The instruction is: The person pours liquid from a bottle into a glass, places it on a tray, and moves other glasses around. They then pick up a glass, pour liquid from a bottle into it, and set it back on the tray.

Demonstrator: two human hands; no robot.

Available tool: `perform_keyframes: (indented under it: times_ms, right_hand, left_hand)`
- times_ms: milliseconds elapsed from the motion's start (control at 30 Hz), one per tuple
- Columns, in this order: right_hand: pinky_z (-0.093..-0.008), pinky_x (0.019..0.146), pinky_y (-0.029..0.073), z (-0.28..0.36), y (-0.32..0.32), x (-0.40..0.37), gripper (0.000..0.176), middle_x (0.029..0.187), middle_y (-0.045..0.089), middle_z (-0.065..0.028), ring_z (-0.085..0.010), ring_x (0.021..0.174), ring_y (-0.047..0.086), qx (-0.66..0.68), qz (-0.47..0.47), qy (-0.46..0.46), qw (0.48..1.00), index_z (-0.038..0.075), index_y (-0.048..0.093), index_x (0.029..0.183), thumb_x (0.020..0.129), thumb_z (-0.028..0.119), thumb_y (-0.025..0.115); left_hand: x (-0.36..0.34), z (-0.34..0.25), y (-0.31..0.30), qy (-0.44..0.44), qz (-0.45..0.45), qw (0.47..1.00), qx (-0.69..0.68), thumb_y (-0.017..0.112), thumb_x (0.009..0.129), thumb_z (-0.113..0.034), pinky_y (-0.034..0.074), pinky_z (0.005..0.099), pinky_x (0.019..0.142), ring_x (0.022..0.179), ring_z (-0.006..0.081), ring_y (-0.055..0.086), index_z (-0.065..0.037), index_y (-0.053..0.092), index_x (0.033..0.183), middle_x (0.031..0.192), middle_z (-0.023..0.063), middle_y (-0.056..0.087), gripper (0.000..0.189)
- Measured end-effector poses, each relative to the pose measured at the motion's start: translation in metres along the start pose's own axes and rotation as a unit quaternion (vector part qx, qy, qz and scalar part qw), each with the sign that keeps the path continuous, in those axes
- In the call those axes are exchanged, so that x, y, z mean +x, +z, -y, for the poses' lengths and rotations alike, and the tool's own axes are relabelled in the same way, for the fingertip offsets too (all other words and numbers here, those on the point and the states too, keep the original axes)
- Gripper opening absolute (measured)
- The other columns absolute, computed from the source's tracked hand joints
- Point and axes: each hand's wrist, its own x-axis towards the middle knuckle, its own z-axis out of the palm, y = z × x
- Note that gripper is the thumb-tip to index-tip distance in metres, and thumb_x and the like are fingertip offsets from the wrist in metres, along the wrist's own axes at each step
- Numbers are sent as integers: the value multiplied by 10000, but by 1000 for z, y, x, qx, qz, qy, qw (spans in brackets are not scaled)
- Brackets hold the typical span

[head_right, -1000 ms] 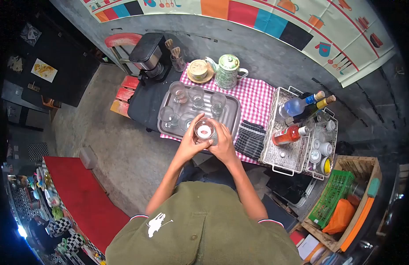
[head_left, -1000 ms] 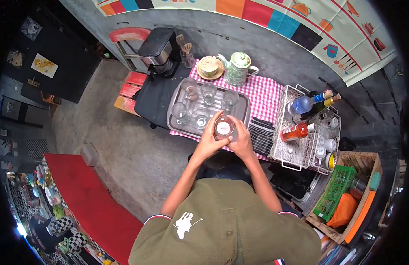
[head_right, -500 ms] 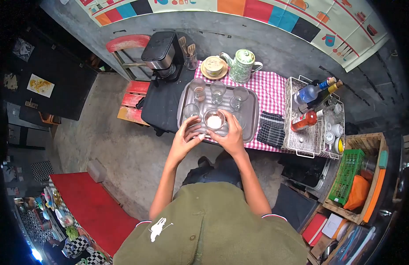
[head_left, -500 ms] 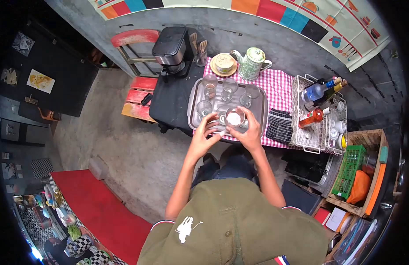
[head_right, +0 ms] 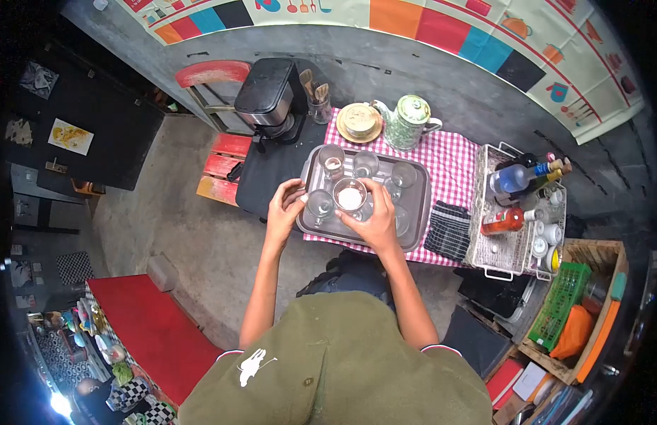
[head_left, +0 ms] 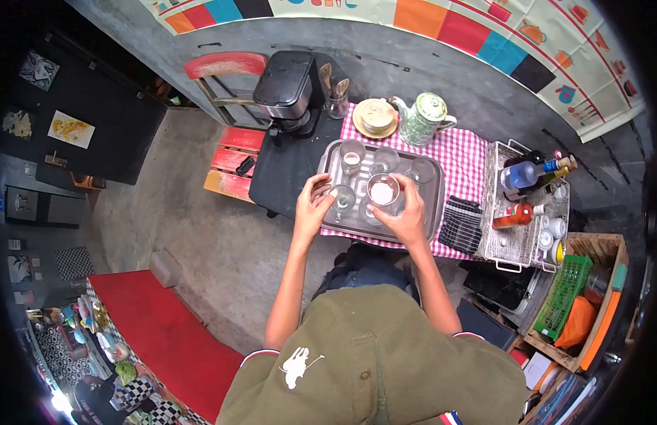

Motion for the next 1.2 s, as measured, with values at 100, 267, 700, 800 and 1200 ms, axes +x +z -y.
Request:
perform_keyframes:
  times_ms: [100,267,700,800,1200]
  right_hand:
    - [-435,954,485,-14,9,17,697,1155,637,-169,-335,1095,624,2,-1,14,1000,17,563,1213,649,234,911]
    - [-380,943,509,-25,12,42,681,1131,654,-163,-285,1055,656,-3,1,18,1000,-10,572,1198,641,190,909]
    - [-406,894,504,-41,26,71,643,1093,633,-150,-298,1017,636,8,5,87,996,9,554,1170,662,213,890]
    - [-407,891,504,-42,34,72,641,1087,631,-146,-296,1021,636,-11,-17,96,995,12,555,1164,668,237,892]
    - [-374,900,518,-41,51,62,661,1072,643,-142,-244,1001,659,-50,-58,137,988,13,541,1177,671,226,908]
  left_hand:
    - [30,14,-2,1,8,999,48,733,852,-93,470,333,1001,1256,228,538,-15,529,1331,1333,122,560,527]
    - [78,38,1,-16,32,991,128,825,776,-233,407,416,1070,1343,283,455,-30,453,1400,1409,153,498,754]
    - [155,117,7,36,175,963,203,917,637,-328,267,427,1195,1458,374,307,36,190,1528,1542,270,317,1207]
    - [160,129,6,26,187,970,154,919,636,-302,318,417,1160,1396,343,404,-17,276,1510,1473,230,417,1122]
    - [169,146,6,20,215,973,76,906,641,-153,421,372,1079,1268,278,541,-35,366,1433,1332,168,552,966]
